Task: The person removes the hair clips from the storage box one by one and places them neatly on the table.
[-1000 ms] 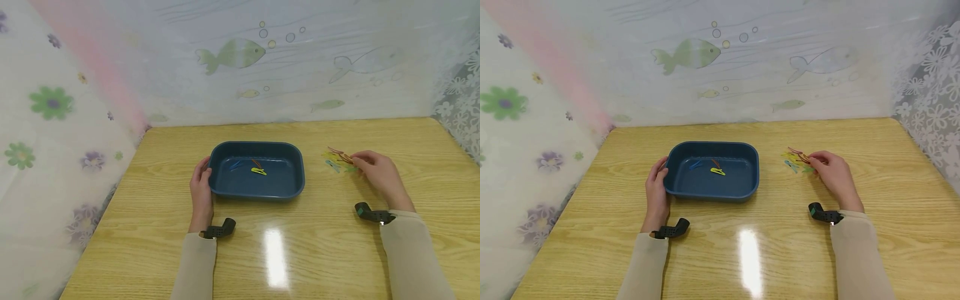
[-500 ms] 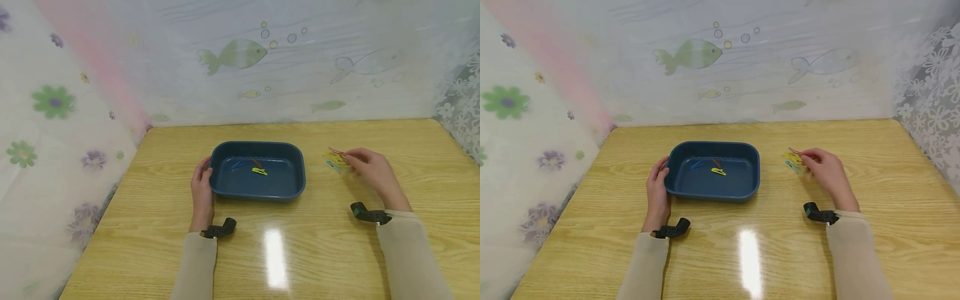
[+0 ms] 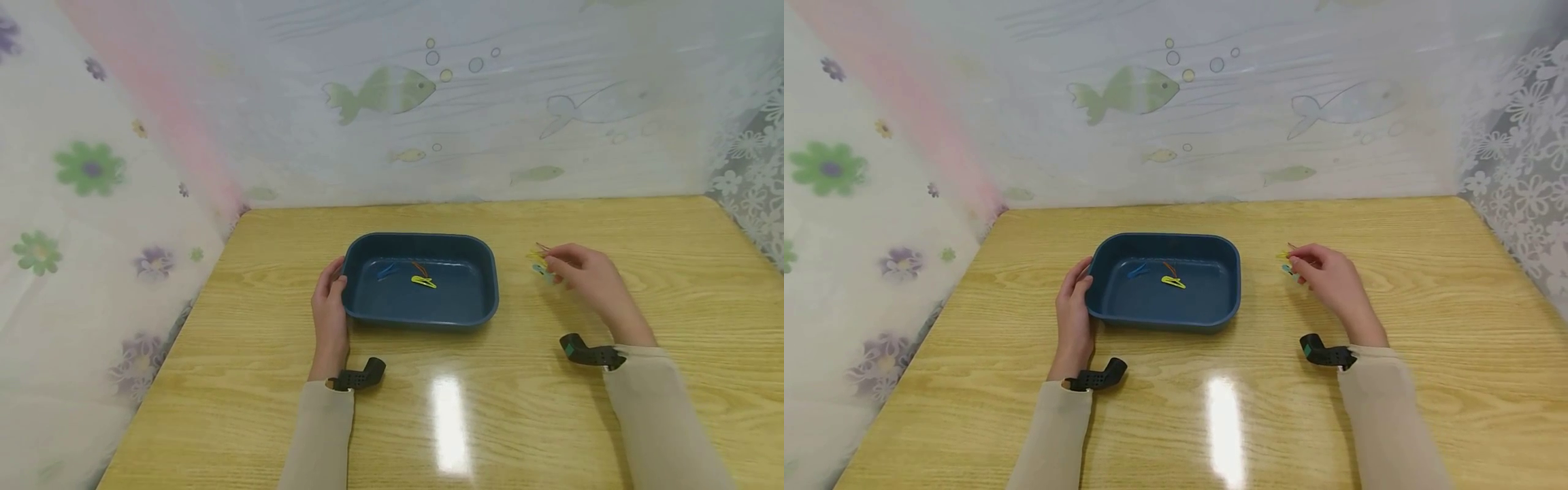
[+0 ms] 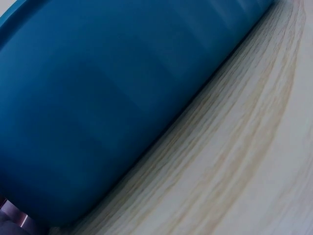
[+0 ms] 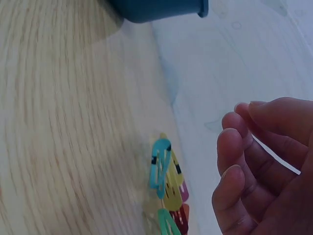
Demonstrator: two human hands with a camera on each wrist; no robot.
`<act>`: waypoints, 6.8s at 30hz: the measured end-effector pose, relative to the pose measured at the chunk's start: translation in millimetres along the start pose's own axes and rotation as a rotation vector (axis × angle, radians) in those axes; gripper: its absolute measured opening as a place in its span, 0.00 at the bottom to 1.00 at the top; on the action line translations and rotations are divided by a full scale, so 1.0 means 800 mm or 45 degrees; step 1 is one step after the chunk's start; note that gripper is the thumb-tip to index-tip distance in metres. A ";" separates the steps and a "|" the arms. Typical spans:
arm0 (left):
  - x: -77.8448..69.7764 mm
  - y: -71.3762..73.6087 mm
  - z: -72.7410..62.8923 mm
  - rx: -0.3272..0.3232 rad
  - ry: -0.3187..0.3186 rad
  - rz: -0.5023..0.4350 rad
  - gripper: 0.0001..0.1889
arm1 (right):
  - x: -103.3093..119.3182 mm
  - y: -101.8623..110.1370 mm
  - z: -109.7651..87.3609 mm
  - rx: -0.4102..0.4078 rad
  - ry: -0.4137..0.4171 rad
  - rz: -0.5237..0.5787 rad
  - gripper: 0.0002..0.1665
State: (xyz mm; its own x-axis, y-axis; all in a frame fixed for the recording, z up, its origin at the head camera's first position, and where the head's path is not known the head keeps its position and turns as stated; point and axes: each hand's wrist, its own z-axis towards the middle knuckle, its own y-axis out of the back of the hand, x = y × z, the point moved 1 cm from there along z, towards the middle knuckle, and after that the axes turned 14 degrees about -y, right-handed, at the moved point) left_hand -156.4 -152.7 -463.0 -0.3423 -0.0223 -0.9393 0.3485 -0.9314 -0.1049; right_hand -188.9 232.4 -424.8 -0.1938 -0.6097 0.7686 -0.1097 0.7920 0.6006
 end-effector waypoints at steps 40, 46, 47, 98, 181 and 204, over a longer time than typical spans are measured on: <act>0.002 0.002 0.000 0.004 -0.002 0.027 0.16 | 0.050 -0.035 -0.013 0.216 0.305 -0.127 0.22; 0.003 0.002 0.002 0.012 0.003 0.024 0.17 | 0.059 -0.038 -0.017 0.182 0.346 -0.124 0.20; 0.002 0.002 0.002 0.011 0.004 0.026 0.17 | 0.061 -0.038 -0.018 0.179 0.353 -0.122 0.20; 0.004 0.001 0.000 -0.017 -0.027 0.044 0.16 | 0.201 -0.117 0.024 0.546 0.624 -0.634 0.12; 0.004 0.003 -0.002 -0.004 -0.004 0.039 0.15 | 0.174 -0.151 0.052 0.640 0.392 -0.942 0.05; 0.005 0.004 -0.002 -0.003 -0.023 0.026 0.15 | 0.176 -0.128 0.052 0.602 0.513 -0.826 0.08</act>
State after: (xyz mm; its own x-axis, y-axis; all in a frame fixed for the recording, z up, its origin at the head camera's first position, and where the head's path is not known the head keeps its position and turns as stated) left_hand -155.7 -155.3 -467.6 -0.3510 -0.0476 -0.9352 0.3576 -0.9298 -0.0868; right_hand -245.6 66.6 -386.9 0.3929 -0.8365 0.3819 -0.4855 0.1640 0.8587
